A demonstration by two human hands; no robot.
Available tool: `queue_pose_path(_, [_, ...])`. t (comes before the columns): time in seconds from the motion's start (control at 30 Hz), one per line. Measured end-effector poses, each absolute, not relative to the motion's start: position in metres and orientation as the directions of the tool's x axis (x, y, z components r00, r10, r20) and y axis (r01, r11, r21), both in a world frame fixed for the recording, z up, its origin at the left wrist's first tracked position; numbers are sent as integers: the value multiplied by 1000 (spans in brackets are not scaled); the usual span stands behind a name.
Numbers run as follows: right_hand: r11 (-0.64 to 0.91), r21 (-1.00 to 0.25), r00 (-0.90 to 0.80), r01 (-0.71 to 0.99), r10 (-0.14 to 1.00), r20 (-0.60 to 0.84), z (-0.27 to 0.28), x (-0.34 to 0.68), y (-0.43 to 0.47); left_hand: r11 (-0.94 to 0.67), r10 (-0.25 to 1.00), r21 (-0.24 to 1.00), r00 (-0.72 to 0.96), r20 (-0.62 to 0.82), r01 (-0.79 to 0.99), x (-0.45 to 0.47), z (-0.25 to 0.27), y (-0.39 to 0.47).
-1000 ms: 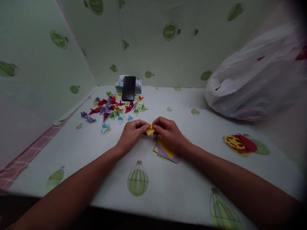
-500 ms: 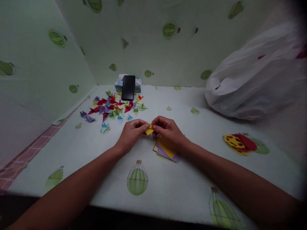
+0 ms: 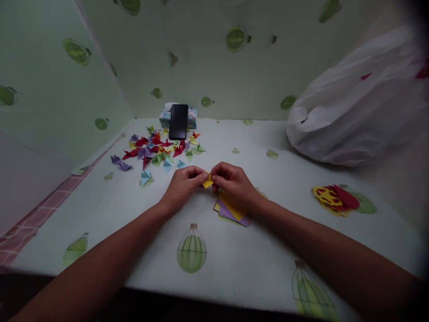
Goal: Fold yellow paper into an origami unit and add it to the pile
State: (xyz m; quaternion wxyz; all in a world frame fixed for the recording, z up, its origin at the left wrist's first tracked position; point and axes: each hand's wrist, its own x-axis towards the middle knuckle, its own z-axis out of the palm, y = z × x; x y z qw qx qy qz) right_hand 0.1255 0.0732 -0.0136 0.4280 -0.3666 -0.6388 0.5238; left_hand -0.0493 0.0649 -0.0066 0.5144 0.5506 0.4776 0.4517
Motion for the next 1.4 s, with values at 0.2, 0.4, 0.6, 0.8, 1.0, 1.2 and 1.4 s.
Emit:
queue_pose_path(0.2, [149, -989, -366, 8, 921, 135, -11, 125, 73, -56, 990, 994, 132, 43, 96, -48, -3, 64])
queue_pose_path(0.4, [119, -992, -402, -32, 907, 122, -6, 126, 73, -104, 989, 988, 117, 90, 116, -48, -3, 63])
queue_pose_path(0.6, [65, -998, -395, -21, 916, 68, -7, 125, 73, -110, 986, 984, 139, 90, 142, -49, -5, 64])
queue_pose_path(0.8, [77, -997, -380, -15, 922, 77, -6, 126, 72, -61, 986, 992, 163, 44, 106, -50, -4, 64])
queue_pose_path(1.0, [93, -996, -377, -5, 922, 88, -7, 125, 73, -91, 985, 981, 158, 64, 173, -50, -3, 65])
queue_pose_path(1.2, [132, -990, -376, 42, 920, 107, -7, 125, 72, -110, 982, 977, 172, 78, 184, -50, -1, 64])
queue_pose_path(1.4, [201, -975, -361, 96, 920, 154, -8, 128, 73, -60, 981, 990, 193, 34, 131, -50, -1, 64])
